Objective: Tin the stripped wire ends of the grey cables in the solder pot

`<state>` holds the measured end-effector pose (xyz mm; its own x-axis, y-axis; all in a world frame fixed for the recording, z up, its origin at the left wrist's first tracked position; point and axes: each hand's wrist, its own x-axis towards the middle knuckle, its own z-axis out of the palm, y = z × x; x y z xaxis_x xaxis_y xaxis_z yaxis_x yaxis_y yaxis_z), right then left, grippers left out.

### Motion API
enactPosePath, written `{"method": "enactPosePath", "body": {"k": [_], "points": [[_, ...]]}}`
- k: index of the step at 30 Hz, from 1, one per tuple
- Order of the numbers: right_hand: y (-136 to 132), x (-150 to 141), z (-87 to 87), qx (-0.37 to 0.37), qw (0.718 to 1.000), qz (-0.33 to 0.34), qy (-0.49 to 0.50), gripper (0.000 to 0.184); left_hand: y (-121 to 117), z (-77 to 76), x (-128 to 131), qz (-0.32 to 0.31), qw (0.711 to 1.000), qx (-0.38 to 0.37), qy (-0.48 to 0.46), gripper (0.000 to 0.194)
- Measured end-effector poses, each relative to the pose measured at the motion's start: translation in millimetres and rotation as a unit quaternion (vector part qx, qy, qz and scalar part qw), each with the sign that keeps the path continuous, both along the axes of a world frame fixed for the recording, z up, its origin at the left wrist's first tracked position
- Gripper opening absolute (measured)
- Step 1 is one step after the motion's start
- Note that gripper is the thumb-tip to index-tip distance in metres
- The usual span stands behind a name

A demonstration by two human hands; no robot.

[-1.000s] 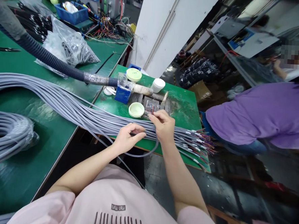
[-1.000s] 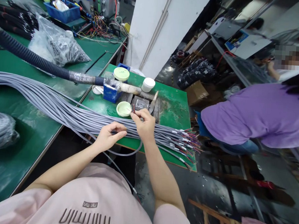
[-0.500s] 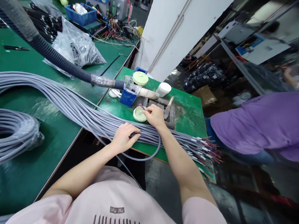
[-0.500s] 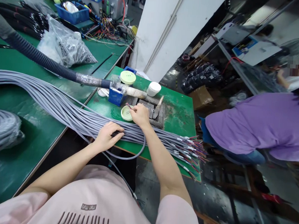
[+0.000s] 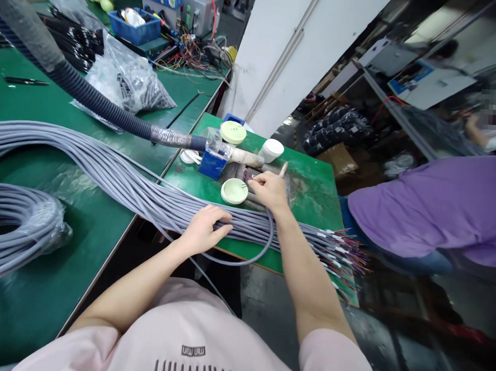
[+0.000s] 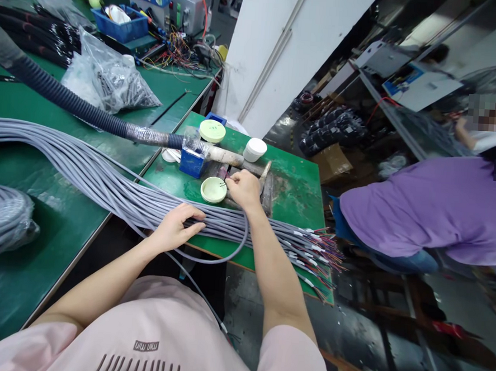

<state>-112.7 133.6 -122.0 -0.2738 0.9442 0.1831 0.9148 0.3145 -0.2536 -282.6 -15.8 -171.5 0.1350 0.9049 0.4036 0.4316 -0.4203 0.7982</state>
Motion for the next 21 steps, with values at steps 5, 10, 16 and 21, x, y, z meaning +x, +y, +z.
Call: {"method": "enactPosePath", "body": {"k": [5, 10, 16, 21], "points": [[20.2, 31.0, 3.9, -0.01, 0.993, -0.121, -0.005, 0.026, 3.2, 2.0, -4.2, -0.015, 1.0, -0.024, -0.008, 0.013], [34.6, 40.2, -11.7, -0.033, 0.985, -0.168, -0.015, 0.025, 3.2, 1.2, -3.6, -0.017, 1.0, -0.024, -0.008, 0.013], [39.4, 40.9, -20.4, -0.046, 0.982, -0.178, -0.03, 0.026, 3.4, 2.0, -4.1, -0.02, 1.0, -0.022, -0.002, 0.014], [41.6, 40.5, -23.1, -0.053, 0.981, -0.182, -0.045, 0.028, 3.1, 2.0, -4.1, -0.02, 1.0, -0.023, -0.003, 0.014]]}}
